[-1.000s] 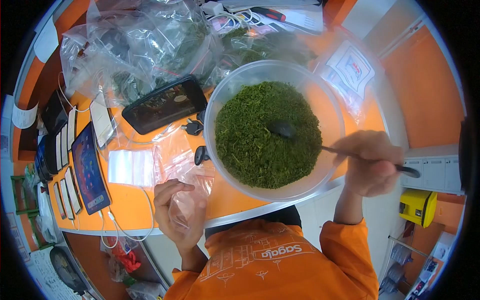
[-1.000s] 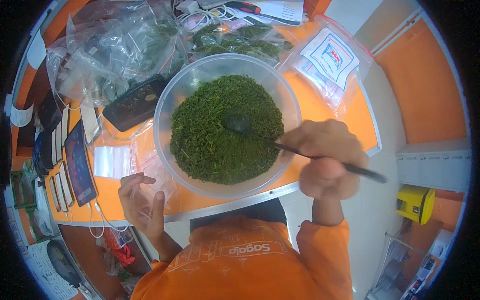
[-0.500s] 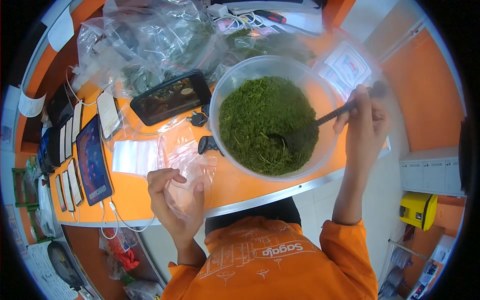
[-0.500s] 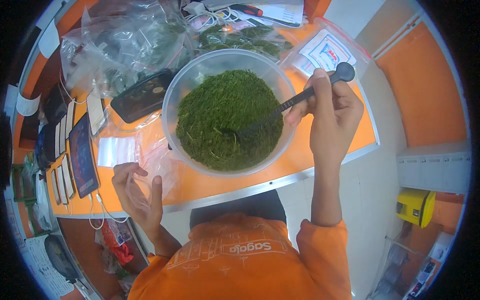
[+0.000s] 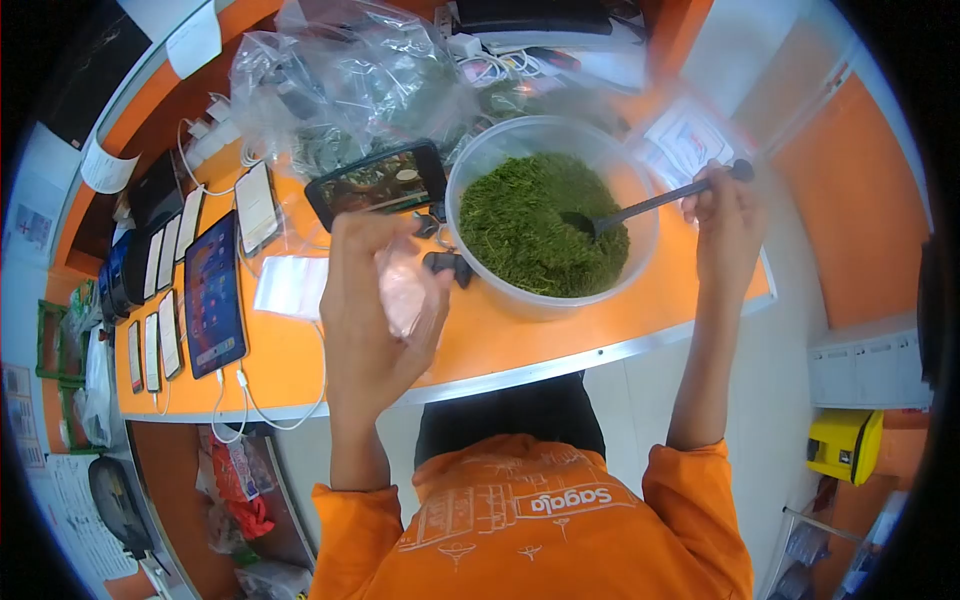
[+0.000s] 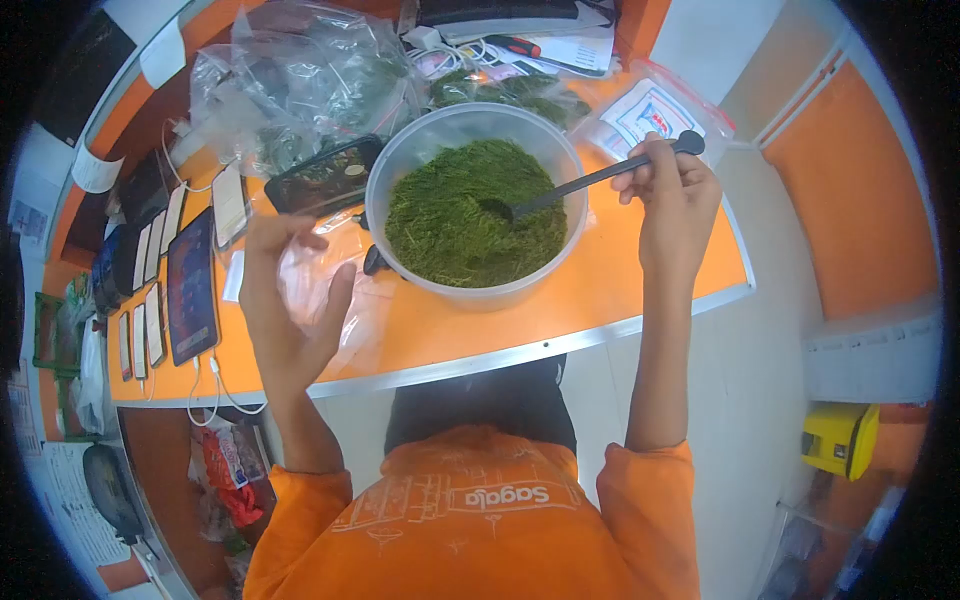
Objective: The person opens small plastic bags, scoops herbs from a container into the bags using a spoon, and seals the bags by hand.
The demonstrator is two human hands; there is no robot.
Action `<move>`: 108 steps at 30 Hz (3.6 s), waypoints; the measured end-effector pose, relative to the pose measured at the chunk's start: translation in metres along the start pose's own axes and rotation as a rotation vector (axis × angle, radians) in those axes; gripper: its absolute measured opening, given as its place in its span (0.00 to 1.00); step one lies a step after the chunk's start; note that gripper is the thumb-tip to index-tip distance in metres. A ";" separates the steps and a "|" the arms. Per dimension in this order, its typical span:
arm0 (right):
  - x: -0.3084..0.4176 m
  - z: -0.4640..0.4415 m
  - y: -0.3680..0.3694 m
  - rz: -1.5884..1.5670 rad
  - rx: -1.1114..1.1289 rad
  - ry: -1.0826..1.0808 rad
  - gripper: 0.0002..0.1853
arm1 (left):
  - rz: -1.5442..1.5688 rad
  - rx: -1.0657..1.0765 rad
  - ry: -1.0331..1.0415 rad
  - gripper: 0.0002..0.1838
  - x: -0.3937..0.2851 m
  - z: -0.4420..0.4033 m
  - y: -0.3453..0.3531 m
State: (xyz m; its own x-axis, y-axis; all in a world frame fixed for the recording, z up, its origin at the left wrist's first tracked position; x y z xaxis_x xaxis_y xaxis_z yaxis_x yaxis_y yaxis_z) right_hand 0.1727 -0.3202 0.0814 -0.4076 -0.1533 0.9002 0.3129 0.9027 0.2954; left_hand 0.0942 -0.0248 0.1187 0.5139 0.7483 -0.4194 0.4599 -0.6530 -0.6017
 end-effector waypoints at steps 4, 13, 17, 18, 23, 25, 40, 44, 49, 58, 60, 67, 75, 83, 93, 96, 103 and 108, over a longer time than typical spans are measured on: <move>0.007 -0.013 -0.005 -0.162 -0.019 -0.005 0.09 | 0.080 0.020 0.064 0.21 -0.008 -0.028 0.008; 0.023 -0.040 -0.012 -0.388 -0.039 -0.011 0.08 | 0.014 0.205 0.244 0.20 -0.009 -0.080 0.059; 0.014 -0.045 -0.018 -0.434 -0.034 -0.011 0.08 | -0.029 0.270 0.240 0.21 -0.009 -0.084 0.078; 0.012 -0.046 -0.019 -0.418 -0.029 -0.015 0.08 | -0.044 0.295 0.244 0.21 -0.010 -0.084 0.082; 0.010 -0.044 -0.012 -0.338 -0.009 -0.059 0.10 | -0.076 0.348 0.273 0.22 -0.016 -0.081 0.098; 0.016 -0.042 -0.007 -0.249 -0.011 -0.106 0.11 | -0.080 0.365 0.284 0.22 -0.017 -0.080 0.100; 0.065 -0.027 0.047 0.092 0.343 -0.458 0.15 | 0.443 0.836 -0.168 0.33 0.005 -0.081 0.138; 0.068 -0.027 0.049 0.029 0.461 -0.513 0.14 | 0.650 0.869 -0.308 0.28 0.006 -0.077 0.138; 0.072 -0.025 0.048 -0.027 0.591 -0.613 0.14 | 0.983 0.901 -0.392 0.23 0.007 -0.079 0.139; 0.089 -0.002 0.043 -0.129 0.810 -0.734 0.15 | 1.125 0.879 -0.411 0.24 0.011 -0.081 0.135; 0.089 -0.002 0.039 -0.186 0.803 -0.733 0.15 | 1.127 0.870 -0.405 0.26 0.012 -0.082 0.135; 0.093 0.002 0.036 -0.100 0.815 -0.765 0.18 | 1.158 0.838 -0.429 0.27 0.008 -0.082 0.130; 0.101 0.002 0.017 -0.074 0.411 -0.789 0.18 | 1.181 0.866 -0.378 0.28 0.011 -0.086 0.132; 0.076 -0.006 -0.003 0.006 0.137 -0.492 0.17 | 1.702 0.620 -0.484 0.29 0.018 -0.085 0.108; 0.035 -0.016 -0.014 0.201 0.006 -0.234 0.10 | 1.381 0.732 -0.300 0.31 0.024 -0.091 0.119; 0.069 -0.001 -0.016 0.420 -0.174 -0.618 0.11 | 1.177 0.760 -0.182 0.31 0.016 -0.090 0.117; 0.073 0.039 0.092 0.831 0.643 -0.872 0.13 | 0.941 0.795 -0.043 0.32 -0.008 -0.088 0.116; 0.055 0.021 0.100 0.844 0.798 -0.824 0.07 | 0.982 0.845 -0.026 0.30 -0.008 -0.087 0.114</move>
State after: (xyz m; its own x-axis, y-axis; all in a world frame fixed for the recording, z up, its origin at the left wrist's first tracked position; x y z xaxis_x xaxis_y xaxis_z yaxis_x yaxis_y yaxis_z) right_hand 0.1637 -0.2297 0.1543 -0.8062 0.5600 0.1908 0.2627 0.6278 -0.7327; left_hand 0.2056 -0.1149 0.1126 0.3553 0.0088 -0.9347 -0.7010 -0.6590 -0.2726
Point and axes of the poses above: each hand's wrist, its own z-axis away from the middle knuckle, its own y-axis out of the palm, x = y × z, the point moved 6 cm from there along -z, towards the middle knuckle, and after that the axes turned 9 degrees about -z, right-handed, at the moved point
